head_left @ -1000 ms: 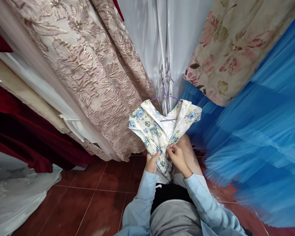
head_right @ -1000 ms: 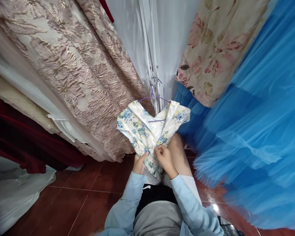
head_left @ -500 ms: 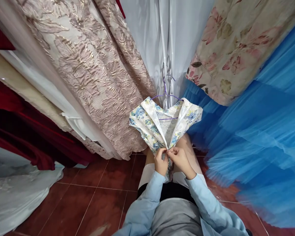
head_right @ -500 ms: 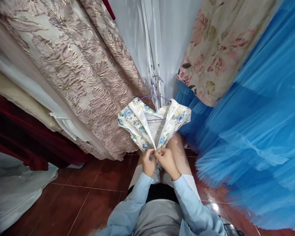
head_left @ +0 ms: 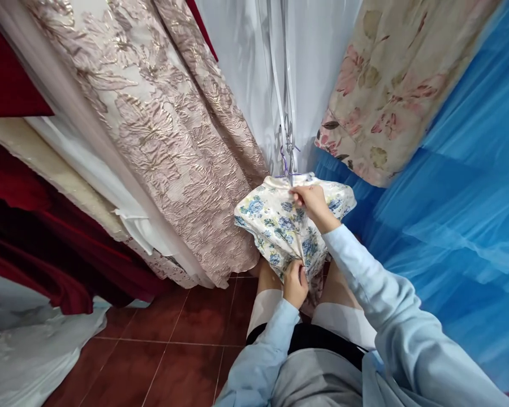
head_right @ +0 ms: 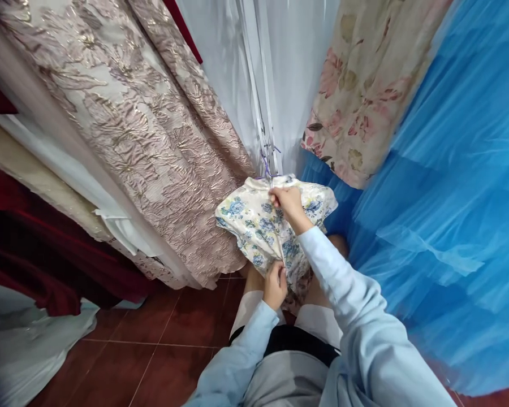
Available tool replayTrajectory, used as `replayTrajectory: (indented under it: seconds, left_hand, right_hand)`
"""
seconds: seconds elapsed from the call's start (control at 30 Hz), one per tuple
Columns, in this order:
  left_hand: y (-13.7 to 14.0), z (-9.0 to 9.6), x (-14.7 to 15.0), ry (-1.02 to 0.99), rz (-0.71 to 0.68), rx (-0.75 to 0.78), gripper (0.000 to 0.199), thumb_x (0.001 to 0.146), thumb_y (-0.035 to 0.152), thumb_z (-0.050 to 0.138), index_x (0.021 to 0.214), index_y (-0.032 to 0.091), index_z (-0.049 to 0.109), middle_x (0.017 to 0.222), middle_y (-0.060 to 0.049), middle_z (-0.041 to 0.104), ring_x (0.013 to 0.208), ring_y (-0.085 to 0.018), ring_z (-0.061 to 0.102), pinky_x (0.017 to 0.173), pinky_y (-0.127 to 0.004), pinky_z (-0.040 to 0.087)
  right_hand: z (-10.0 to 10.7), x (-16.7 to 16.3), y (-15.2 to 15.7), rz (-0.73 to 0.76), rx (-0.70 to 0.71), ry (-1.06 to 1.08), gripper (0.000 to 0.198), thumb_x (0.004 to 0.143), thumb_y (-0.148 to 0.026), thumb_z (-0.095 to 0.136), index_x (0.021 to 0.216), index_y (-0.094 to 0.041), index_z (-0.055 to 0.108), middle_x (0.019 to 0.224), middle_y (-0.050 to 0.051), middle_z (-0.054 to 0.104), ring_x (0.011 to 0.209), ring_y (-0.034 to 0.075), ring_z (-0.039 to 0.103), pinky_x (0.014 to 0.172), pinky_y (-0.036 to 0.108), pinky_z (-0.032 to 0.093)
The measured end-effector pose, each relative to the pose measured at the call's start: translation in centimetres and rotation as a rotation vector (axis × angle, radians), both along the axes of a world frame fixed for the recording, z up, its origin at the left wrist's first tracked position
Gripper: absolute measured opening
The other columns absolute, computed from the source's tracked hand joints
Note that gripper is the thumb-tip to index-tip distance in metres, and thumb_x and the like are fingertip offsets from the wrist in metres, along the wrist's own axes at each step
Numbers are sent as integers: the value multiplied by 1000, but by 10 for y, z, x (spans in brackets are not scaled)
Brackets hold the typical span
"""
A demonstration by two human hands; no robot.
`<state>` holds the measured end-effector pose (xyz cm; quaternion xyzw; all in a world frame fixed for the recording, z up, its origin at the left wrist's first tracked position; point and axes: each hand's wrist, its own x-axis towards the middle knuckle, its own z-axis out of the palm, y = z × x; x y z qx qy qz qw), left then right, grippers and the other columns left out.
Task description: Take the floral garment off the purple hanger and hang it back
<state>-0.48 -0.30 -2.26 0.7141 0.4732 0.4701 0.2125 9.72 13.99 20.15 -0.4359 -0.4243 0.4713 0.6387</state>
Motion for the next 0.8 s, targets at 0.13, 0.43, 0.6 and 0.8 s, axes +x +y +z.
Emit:
replayTrajectory:
  seconds: [0.13,0.43,0.6,0.8]
  left_hand:
    - [5,5,-8,-52,-58,-60,16,99,24,46,92,20,59,85,-7,65,82,-22,63,78,-33,49]
    - [113,176,-48,-170,-111,244,43,106,45,43,137,19,57,83,-4,64,76,-17,62,81,-29,50]
    - [147,231,-49,157,-259,352,28,103,38,52,95,18,69,84,-3,68,78,-17,63,78,-27,48]
    - [142,241,-62,18,-96,473,23,104,34,53,96,16,66,85,-2,67,80,-15,65,77,-25,48]
  right_hand:
    - [21,1,5,42,63,-92,18,68,-30,71,59,-15,64,45,-2,56,37,6,38,37,19,28]
    - [4,8,-29,57,121,-249,21,74,-35,69,65,-15,65,44,-1,57,36,8,42,39,21,31]
    - [2,9,-32,45,145,-321,22,76,-33,66,62,-17,62,44,-1,57,37,8,42,41,22,31]
    - [-47,-4,-30,26,62,-406,21,76,-29,61,57,-20,55,44,-2,55,42,10,43,46,23,32]
